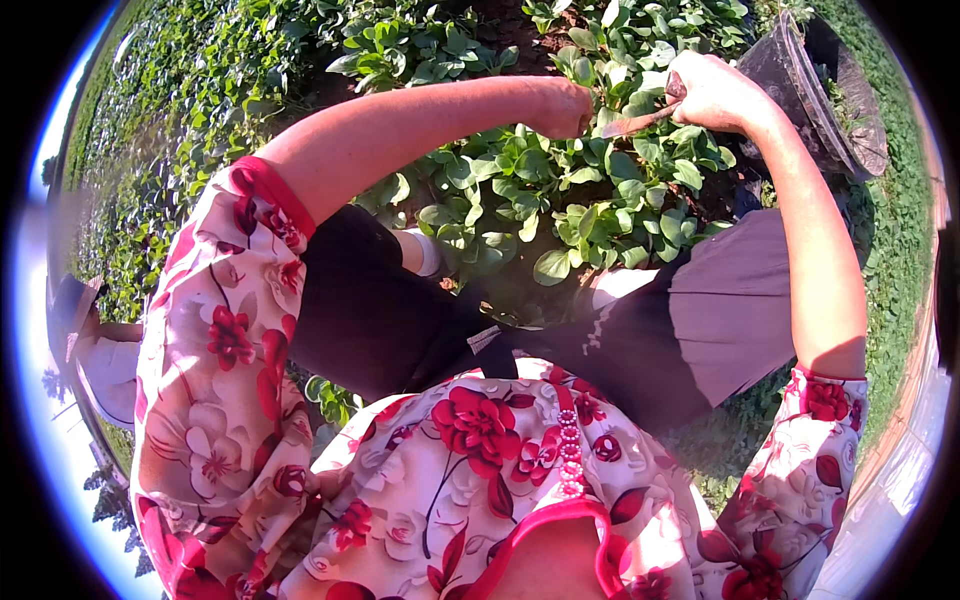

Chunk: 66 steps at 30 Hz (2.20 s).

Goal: The person uses a small hand tool to cut low-growing green leafy vegetables from the soil, gathers them by hand, and places them into a black bucket.

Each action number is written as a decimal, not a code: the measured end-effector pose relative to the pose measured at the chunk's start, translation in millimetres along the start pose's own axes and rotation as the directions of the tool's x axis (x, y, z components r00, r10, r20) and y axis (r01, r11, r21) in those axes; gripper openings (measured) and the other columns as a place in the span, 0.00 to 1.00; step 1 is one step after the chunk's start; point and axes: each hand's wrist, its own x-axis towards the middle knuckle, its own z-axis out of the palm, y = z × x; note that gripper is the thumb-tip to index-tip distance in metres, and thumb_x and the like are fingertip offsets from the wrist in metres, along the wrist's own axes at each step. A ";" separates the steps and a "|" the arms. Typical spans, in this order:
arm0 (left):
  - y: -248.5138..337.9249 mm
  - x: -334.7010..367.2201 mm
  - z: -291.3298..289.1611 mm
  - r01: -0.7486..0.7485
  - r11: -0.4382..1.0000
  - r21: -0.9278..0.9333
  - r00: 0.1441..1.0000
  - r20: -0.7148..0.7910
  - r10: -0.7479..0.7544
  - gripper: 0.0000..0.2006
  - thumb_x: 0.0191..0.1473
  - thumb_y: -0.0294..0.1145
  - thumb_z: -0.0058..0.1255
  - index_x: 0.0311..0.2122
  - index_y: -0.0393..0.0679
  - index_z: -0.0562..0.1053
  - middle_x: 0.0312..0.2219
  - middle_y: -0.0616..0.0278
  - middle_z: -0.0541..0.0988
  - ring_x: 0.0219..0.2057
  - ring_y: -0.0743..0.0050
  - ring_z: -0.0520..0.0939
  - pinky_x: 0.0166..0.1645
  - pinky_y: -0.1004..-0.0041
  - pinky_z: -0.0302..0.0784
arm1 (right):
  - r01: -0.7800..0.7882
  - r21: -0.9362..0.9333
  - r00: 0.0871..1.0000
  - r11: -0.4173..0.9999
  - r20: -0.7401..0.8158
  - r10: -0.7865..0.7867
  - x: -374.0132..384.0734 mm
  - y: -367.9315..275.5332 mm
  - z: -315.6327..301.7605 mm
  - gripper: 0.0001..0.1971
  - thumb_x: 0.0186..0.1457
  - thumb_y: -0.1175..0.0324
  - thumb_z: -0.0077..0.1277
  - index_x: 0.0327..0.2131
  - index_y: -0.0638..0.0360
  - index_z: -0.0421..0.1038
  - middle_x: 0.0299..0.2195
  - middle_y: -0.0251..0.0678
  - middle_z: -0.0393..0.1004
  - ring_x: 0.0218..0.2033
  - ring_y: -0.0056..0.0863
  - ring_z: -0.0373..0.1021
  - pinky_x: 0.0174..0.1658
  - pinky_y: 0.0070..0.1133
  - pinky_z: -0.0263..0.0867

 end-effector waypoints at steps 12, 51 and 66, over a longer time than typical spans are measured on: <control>-9.4 69.6 193.5 0.105 0.951 0.291 0.978 -0.205 -0.046 0.09 0.45 0.34 0.50 0.32 0.49 0.78 0.38 0.61 0.77 0.48 0.66 0.72 0.52 0.67 0.62 | -0.081 0.313 0.995 0.946 -0.024 0.093 13.4 10.0 138.4 0.11 0.39 0.77 0.46 0.30 0.61 0.74 0.28 0.48 0.75 0.34 0.45 0.72 0.38 0.33 0.67; -5.4 123.0 185.8 0.014 0.866 0.500 0.975 -0.198 0.099 0.10 0.45 0.37 0.49 0.31 0.52 0.80 0.42 0.62 0.74 0.49 0.63 0.66 0.50 0.68 0.59 | -0.448 0.766 0.724 0.461 0.009 0.690 -17.2 -3.8 217.9 0.09 0.46 0.65 0.53 0.32 0.55 0.76 0.30 0.41 0.77 0.34 0.39 0.74 0.38 0.30 0.69; -40.1 122.6 161.5 0.305 0.901 0.310 0.927 -0.312 -0.206 0.13 0.48 0.38 0.45 0.39 0.58 0.76 0.39 0.67 0.77 0.48 0.68 0.68 0.55 0.66 0.55 | -0.390 0.650 0.864 0.652 0.013 0.503 -29.8 -27.1 233.7 0.10 0.40 0.71 0.48 0.30 0.52 0.75 0.29 0.41 0.76 0.35 0.41 0.72 0.39 0.32 0.68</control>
